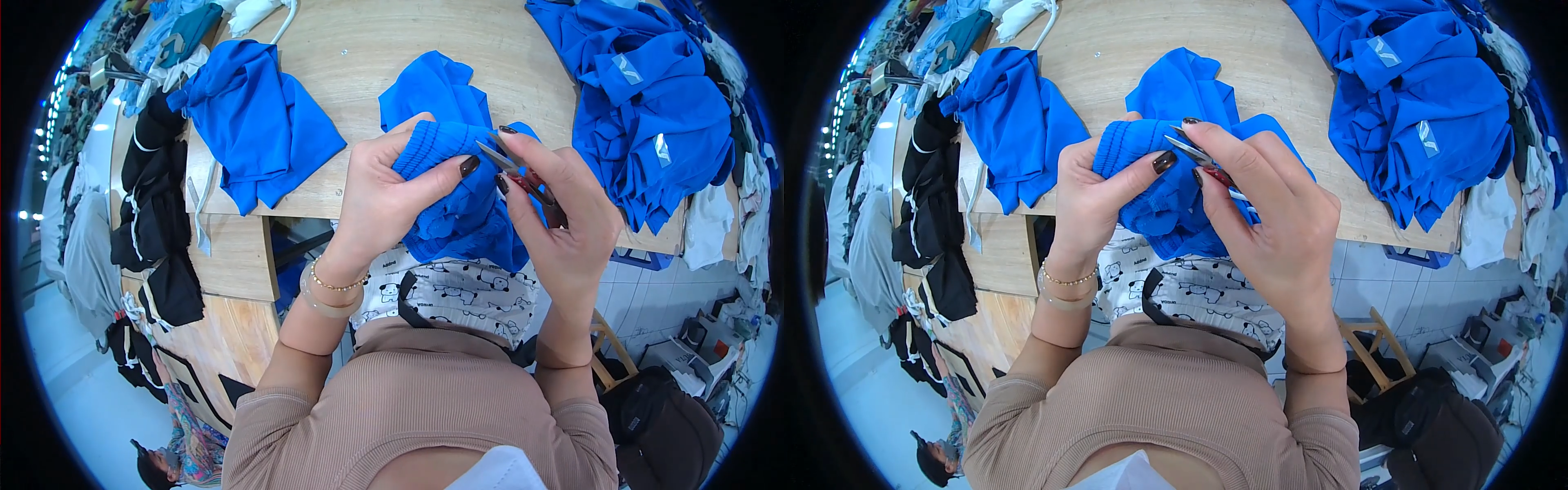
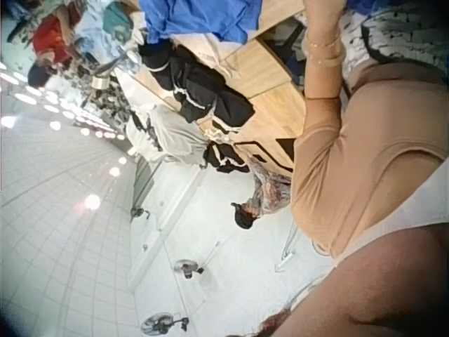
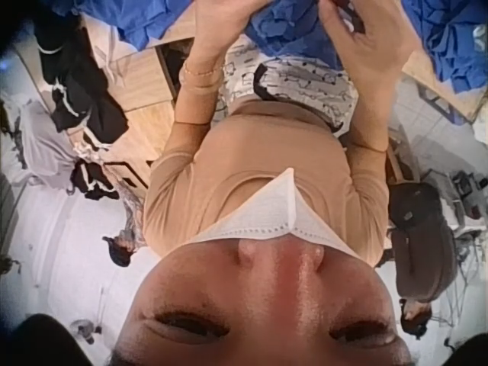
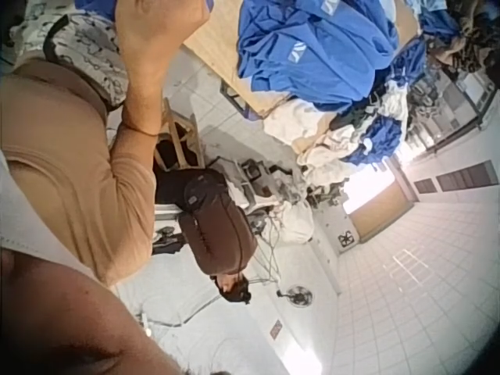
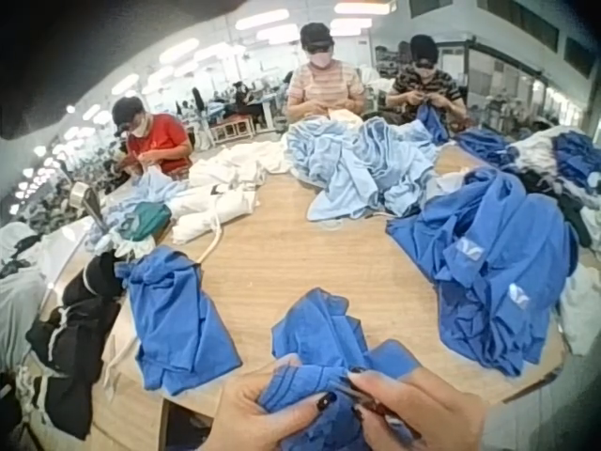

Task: Trimming loose or excess threads from blue athletic shorts using small snips in a factory setting.

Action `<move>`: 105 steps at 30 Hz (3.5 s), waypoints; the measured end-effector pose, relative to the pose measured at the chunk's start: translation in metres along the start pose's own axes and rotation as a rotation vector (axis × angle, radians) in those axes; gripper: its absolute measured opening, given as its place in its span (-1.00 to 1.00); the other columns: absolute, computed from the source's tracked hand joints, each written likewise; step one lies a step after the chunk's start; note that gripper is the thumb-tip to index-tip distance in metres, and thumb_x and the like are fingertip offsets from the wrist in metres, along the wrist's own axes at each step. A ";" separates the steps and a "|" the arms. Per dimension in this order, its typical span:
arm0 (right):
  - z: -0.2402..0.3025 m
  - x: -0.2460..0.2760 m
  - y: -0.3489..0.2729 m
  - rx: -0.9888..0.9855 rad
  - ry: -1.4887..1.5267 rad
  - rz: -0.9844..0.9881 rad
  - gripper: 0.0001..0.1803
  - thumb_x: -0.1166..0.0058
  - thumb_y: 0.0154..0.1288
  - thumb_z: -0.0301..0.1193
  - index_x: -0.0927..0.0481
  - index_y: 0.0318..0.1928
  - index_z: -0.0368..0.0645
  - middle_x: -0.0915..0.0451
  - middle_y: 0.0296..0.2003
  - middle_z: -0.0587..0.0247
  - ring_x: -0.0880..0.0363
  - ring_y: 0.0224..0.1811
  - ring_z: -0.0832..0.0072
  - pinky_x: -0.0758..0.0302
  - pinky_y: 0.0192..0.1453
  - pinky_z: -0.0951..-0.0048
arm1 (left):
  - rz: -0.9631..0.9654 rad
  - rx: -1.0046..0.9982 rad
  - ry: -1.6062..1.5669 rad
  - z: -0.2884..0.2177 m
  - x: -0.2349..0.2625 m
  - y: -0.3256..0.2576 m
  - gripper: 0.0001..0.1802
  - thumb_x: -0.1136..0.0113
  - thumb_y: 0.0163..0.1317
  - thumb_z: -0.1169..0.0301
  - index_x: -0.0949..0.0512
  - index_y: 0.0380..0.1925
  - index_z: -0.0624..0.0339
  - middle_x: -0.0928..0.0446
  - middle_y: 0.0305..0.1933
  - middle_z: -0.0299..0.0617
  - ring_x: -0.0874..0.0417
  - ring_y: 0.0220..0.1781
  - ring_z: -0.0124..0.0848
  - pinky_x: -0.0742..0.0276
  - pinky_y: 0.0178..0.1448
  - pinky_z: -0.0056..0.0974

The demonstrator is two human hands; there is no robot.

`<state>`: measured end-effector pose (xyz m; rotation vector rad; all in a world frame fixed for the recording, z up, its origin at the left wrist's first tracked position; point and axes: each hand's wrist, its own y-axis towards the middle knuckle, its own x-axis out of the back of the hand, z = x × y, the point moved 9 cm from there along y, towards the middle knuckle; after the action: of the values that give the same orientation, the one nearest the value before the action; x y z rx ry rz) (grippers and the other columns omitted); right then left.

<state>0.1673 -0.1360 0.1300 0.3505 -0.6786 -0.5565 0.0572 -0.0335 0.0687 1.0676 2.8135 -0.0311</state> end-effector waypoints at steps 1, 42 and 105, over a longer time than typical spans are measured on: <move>0.000 0.000 0.000 -0.006 -0.014 0.010 -0.59 -0.18 -0.01 -0.65 -0.62 -0.07 -0.09 -0.50 -0.47 0.29 -0.52 -0.50 0.55 -0.44 -0.46 0.60 | -0.003 0.003 -0.008 0.000 0.000 0.000 -0.90 -0.17 0.07 0.63 -0.62 -0.38 0.37 -0.49 -0.40 -0.37 -0.40 -0.45 -0.69 -0.25 -0.42 -0.55; -0.018 -0.010 -0.010 0.015 0.187 -0.227 -0.54 -0.12 0.03 -0.72 -0.57 0.00 -0.16 -0.49 -0.39 0.49 -0.32 -0.50 0.84 -0.18 -0.50 0.82 | 0.003 0.148 -0.121 0.005 -0.006 0.001 -0.90 -0.17 0.13 0.58 -0.62 -0.34 0.33 -0.57 -0.45 -0.40 -0.45 -0.43 -0.72 -0.38 -0.36 -0.56; 0.011 0.001 -0.004 0.234 -0.095 -0.184 -0.60 -0.19 -0.07 -0.69 -0.66 -0.13 -0.14 -0.50 -0.52 0.29 -0.42 -0.63 0.52 -0.35 -0.60 0.57 | 0.037 0.202 -0.180 0.007 -0.007 0.001 -0.87 -0.20 0.12 0.58 -0.62 -0.30 0.33 -0.61 -0.35 -0.32 -0.54 -0.34 -0.65 -0.48 -0.24 -0.53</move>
<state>0.1588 -0.1413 0.1363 0.6126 -0.8108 -0.6739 0.0637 -0.0377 0.0627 1.0961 2.6707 -0.3953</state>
